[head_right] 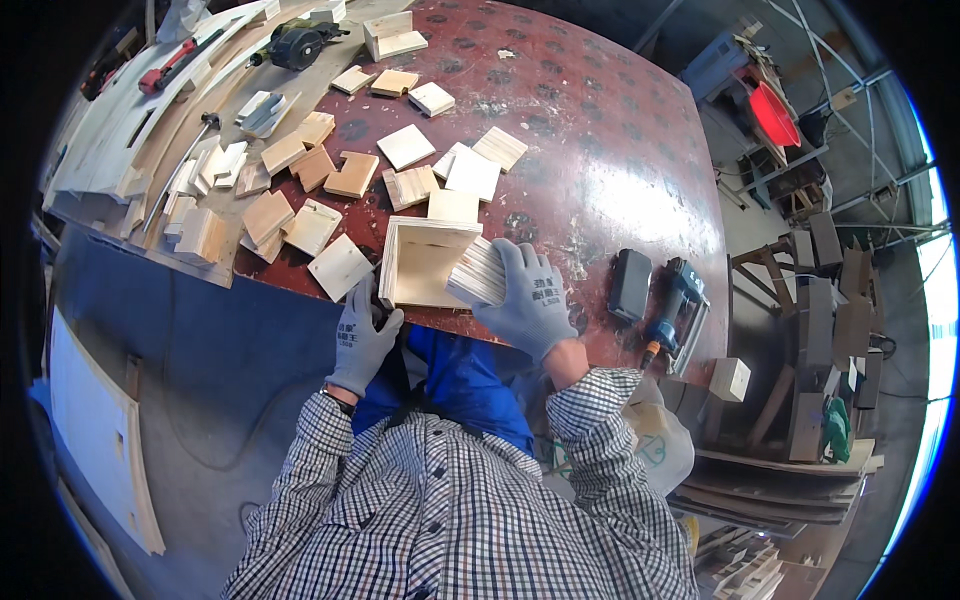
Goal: The person assembles small wooden boxes by nailing pieces together with a nail gun, then sands the edges with a sanding block. They place finished boxes into a bag and continue assembling additional units on a cluttered workbench.
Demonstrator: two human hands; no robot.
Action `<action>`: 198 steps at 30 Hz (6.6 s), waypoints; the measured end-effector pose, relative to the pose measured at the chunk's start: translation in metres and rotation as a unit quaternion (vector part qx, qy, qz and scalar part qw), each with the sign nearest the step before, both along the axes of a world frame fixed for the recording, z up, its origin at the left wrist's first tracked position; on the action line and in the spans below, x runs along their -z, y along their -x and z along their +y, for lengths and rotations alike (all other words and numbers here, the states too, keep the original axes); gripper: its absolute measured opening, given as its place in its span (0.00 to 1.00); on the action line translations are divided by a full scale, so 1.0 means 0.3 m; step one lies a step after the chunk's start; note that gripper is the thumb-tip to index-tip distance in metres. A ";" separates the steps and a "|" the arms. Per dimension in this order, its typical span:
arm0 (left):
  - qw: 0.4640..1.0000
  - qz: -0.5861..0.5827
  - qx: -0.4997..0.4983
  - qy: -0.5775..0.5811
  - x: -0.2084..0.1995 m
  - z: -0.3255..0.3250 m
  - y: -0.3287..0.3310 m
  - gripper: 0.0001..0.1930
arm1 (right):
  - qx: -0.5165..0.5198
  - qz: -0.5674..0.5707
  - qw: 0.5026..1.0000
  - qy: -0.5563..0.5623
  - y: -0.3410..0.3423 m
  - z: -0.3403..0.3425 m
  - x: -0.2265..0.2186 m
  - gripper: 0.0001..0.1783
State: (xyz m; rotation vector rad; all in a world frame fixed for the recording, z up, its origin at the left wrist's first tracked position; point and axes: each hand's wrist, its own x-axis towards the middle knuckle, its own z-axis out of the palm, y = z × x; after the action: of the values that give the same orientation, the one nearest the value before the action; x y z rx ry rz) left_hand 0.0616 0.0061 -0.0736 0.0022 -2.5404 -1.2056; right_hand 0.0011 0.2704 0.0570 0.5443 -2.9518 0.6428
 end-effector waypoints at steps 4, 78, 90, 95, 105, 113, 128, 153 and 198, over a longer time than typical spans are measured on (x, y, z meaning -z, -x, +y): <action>0.997 0.012 -0.018 -0.076 -0.038 -0.025 -0.137 0.33 | 0.004 -0.043 0.995 -0.091 0.041 -0.025 0.081 0.42; 0.886 -0.175 0.109 -0.416 -0.224 0.364 0.146 0.37 | -0.002 -0.245 0.744 0.622 -0.004 0.119 0.307 0.32; 0.884 -0.196 0.099 -0.412 -0.228 0.362 0.143 0.37 | 0.021 -0.265 0.731 0.628 -0.014 0.108 0.283 0.35; 0.897 -0.188 0.114 -0.382 -0.209 0.352 0.145 0.37 | 0.021 -0.272 0.747 0.606 -0.019 0.102 0.282 0.40; 0.885 -0.199 0.116 -0.405 -0.218 0.355 0.144 0.38 | 0.042 -0.288 0.724 0.625 -0.011 0.093 0.278 0.39; 0.883 -0.202 0.134 -0.403 -0.213 0.342 0.142 0.40 | 0.048 -0.282 0.709 0.644 -0.012 0.087 0.293 0.37; 0.873 -0.185 0.145 -0.428 -0.189 0.341 0.138 0.41 | 0.068 -0.288 0.714 0.634 -0.005 0.087 0.267 0.38; 0.931 -0.094 0.153 -0.317 -0.155 0.348 0.139 0.36 | 0.052 -0.262 0.774 0.573 -0.015 0.071 0.199 0.36; 0.933 -0.037 0.161 -0.320 -0.048 0.398 0.145 0.37 | -0.025 0.023 0.992 0.119 0.040 0.042 0.154 0.27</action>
State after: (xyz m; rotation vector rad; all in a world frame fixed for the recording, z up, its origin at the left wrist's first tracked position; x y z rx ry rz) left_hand 0.0181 0.1255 -0.0591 -0.2270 -2.1373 -2.1483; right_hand -0.0110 0.2831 0.0109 0.6026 -2.7727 0.9588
